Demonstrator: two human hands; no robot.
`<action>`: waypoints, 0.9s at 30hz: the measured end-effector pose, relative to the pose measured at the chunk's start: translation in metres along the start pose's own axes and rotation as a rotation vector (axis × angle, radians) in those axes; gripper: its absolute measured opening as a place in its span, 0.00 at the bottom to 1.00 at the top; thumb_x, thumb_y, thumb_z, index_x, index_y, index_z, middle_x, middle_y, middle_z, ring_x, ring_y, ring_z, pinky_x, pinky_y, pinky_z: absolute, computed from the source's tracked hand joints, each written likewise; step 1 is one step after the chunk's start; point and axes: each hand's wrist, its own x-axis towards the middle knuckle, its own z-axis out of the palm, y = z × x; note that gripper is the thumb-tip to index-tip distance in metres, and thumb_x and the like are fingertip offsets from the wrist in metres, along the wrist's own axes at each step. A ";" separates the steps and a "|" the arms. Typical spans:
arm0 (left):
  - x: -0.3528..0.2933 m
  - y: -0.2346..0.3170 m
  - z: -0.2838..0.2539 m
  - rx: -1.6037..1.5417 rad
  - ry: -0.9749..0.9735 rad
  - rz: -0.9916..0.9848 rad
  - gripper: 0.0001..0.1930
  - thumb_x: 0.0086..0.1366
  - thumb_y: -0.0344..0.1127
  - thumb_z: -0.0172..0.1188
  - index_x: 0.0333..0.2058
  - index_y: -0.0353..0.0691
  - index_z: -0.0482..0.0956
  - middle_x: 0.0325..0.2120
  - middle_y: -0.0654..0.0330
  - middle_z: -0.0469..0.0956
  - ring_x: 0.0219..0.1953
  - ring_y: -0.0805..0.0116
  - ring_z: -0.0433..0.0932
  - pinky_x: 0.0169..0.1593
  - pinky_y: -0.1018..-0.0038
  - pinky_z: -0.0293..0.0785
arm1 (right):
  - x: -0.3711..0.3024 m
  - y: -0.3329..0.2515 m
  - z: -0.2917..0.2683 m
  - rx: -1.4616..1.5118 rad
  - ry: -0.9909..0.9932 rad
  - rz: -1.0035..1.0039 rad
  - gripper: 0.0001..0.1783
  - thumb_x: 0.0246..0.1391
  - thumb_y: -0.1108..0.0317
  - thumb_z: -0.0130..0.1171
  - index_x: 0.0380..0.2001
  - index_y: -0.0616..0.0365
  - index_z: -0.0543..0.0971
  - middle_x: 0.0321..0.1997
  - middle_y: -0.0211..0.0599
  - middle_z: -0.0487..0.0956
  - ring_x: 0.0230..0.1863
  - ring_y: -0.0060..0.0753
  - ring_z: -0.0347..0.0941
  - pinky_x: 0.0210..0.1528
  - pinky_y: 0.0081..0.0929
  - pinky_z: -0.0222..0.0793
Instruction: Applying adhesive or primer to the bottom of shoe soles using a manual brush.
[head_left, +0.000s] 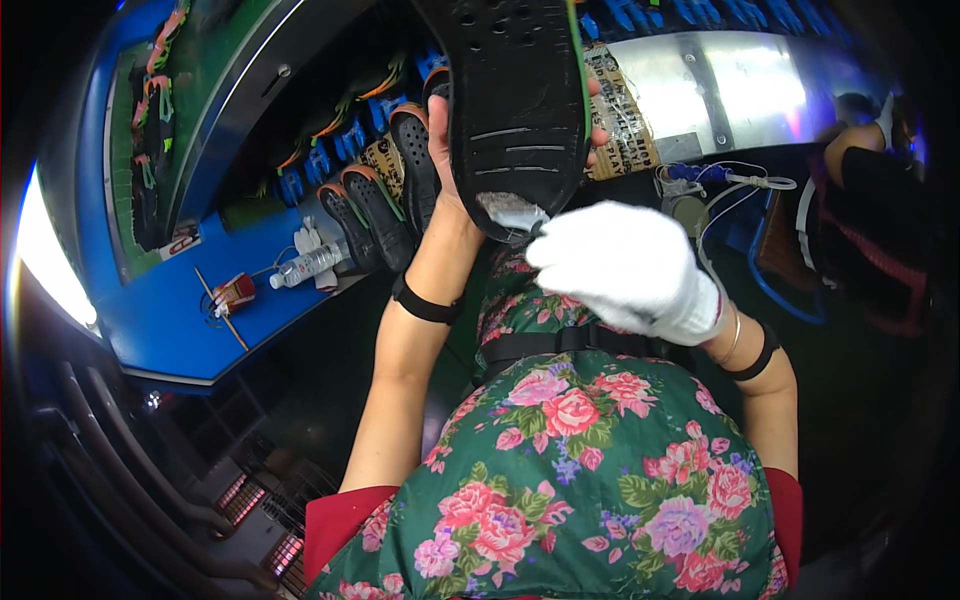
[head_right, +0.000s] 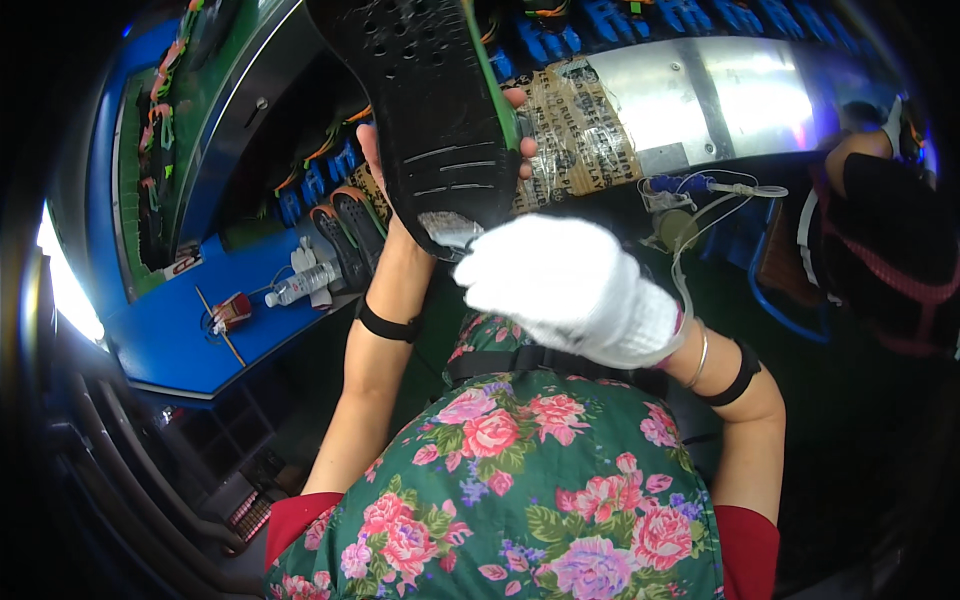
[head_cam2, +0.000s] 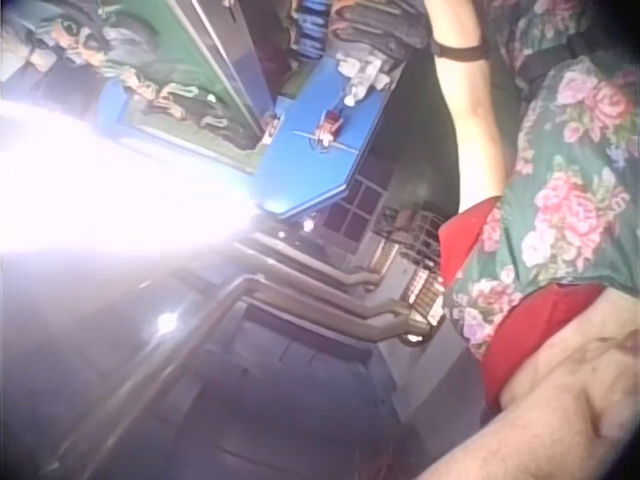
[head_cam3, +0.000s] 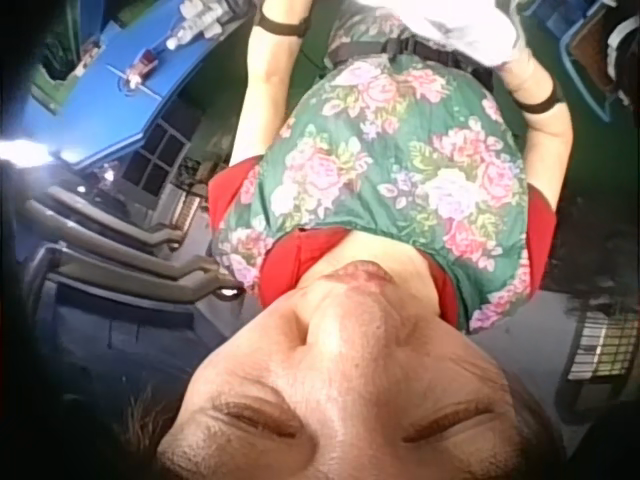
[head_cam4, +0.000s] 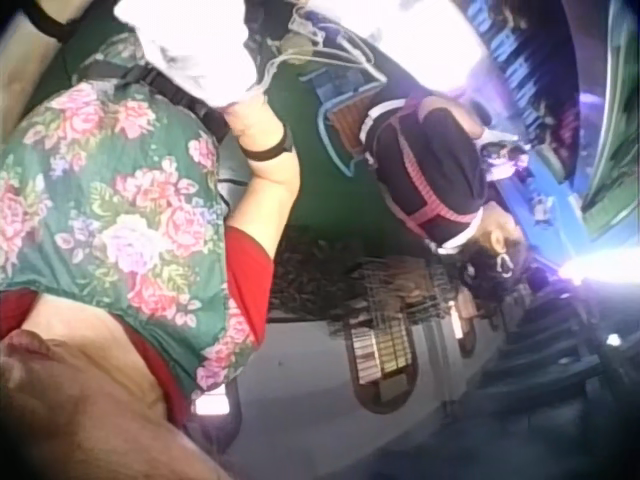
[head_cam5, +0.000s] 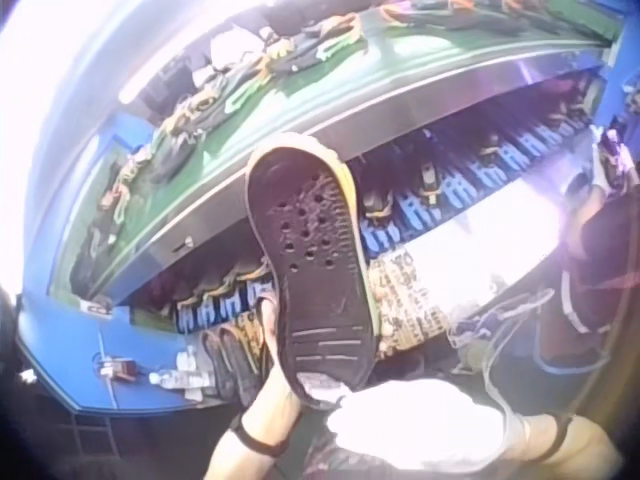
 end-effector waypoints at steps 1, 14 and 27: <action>0.000 0.004 -0.002 -0.009 0.021 -0.034 0.59 0.60 0.78 0.54 0.75 0.39 0.49 0.71 0.36 0.56 0.62 0.25 0.69 0.61 0.44 0.76 | -0.001 -0.002 0.004 0.018 -0.013 -0.014 0.13 0.52 0.73 0.68 0.43 0.52 0.87 0.46 0.33 0.87 0.46 0.39 0.84 0.47 0.35 0.81; -0.015 0.031 -0.012 0.127 0.533 -0.179 0.26 0.71 0.48 0.56 0.57 0.32 0.79 0.52 0.45 0.82 0.50 0.54 0.85 0.57 0.60 0.82 | -0.003 -0.008 0.007 -0.001 -0.190 -0.044 0.15 0.53 0.72 0.67 0.45 0.56 0.86 0.46 0.38 0.87 0.48 0.42 0.84 0.49 0.37 0.81; -0.024 0.010 0.005 -0.145 0.484 -0.082 0.43 0.70 0.65 0.51 0.71 0.36 0.62 0.66 0.40 0.68 0.63 0.42 0.74 0.65 0.46 0.72 | 0.016 0.008 -0.008 0.319 0.105 0.455 0.07 0.48 0.79 0.71 0.33 0.61 0.88 0.39 0.41 0.88 0.41 0.34 0.86 0.47 0.28 0.80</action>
